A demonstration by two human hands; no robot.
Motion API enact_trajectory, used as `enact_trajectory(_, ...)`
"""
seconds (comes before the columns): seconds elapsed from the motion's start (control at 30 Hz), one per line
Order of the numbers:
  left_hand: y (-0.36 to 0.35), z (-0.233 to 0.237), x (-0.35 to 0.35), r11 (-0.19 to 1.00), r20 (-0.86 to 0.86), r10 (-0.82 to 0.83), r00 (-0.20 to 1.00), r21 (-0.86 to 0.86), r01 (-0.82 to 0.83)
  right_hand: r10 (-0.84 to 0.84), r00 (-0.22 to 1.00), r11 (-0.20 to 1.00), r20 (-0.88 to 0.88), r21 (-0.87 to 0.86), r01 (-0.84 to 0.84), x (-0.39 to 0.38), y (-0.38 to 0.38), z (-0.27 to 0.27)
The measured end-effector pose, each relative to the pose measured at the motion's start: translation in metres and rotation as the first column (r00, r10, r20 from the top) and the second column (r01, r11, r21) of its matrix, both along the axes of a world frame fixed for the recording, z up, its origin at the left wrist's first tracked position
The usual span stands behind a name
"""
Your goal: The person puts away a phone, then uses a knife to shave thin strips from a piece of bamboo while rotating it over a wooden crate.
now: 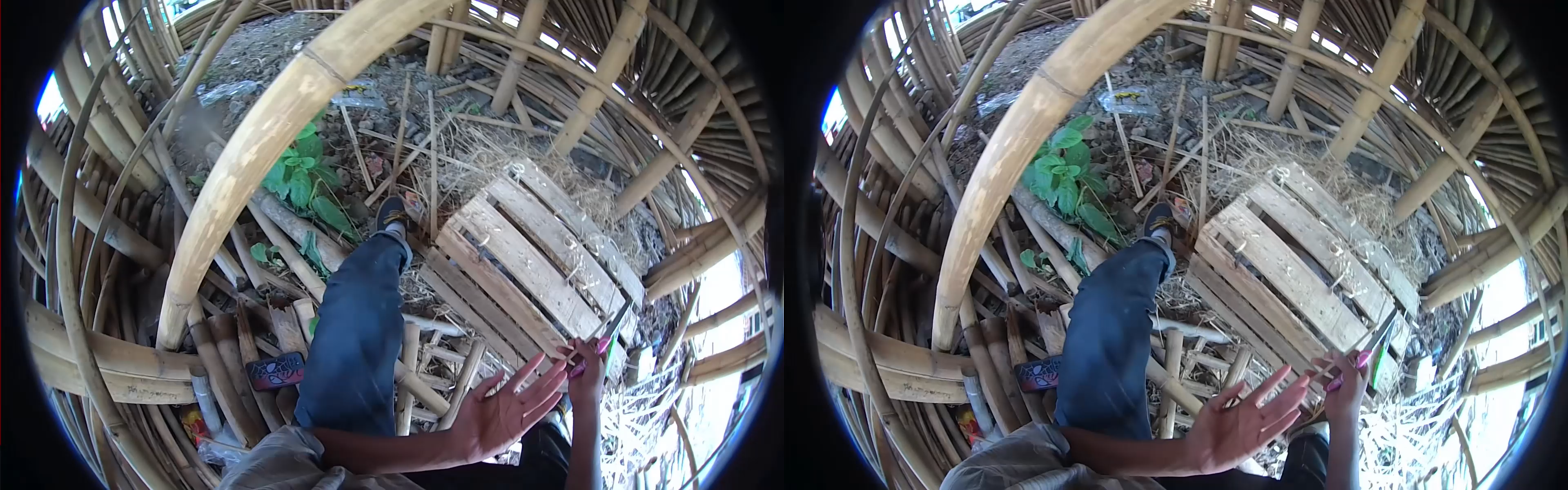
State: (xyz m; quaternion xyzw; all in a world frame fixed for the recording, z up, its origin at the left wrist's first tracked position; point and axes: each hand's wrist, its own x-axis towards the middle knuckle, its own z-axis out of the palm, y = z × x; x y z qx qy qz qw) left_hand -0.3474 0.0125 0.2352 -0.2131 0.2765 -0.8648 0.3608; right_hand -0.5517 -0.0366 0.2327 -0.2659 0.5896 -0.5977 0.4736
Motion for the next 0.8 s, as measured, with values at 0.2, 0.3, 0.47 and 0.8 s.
enact_trajectory(0.2, 0.038, 0.047, 0.009, 0.886, -0.211, -0.327, 0.921, -0.409, 0.221, 0.027, 1.000, 0.999, 0.016, 0.017, -0.027, -0.001, -0.007, 0.000)
enact_trajectory(0.3, 0.053, 0.062, 0.009, 0.876, -0.252, -0.349, 0.902, -0.431, 0.219, 0.016, 1.000, 1.000, -0.010, 0.002, -0.016, 0.003, -0.006, 0.000)
enact_trajectory(0.47, 0.053, 0.062, 0.007, 0.913, -0.243, -0.327, 0.913, -0.332, 0.238, 0.014, 1.000, 1.000, 0.004, -0.004, -0.014, -0.002, -0.005, 0.001)
enact_trajectory(0.8, 0.055, 0.080, 0.011, 0.883, -0.194, -0.431, 0.881, -0.291, 0.368, -0.020, 1.000, 1.000, 0.008, 0.010, 0.020, -0.017, -0.007, -0.002)
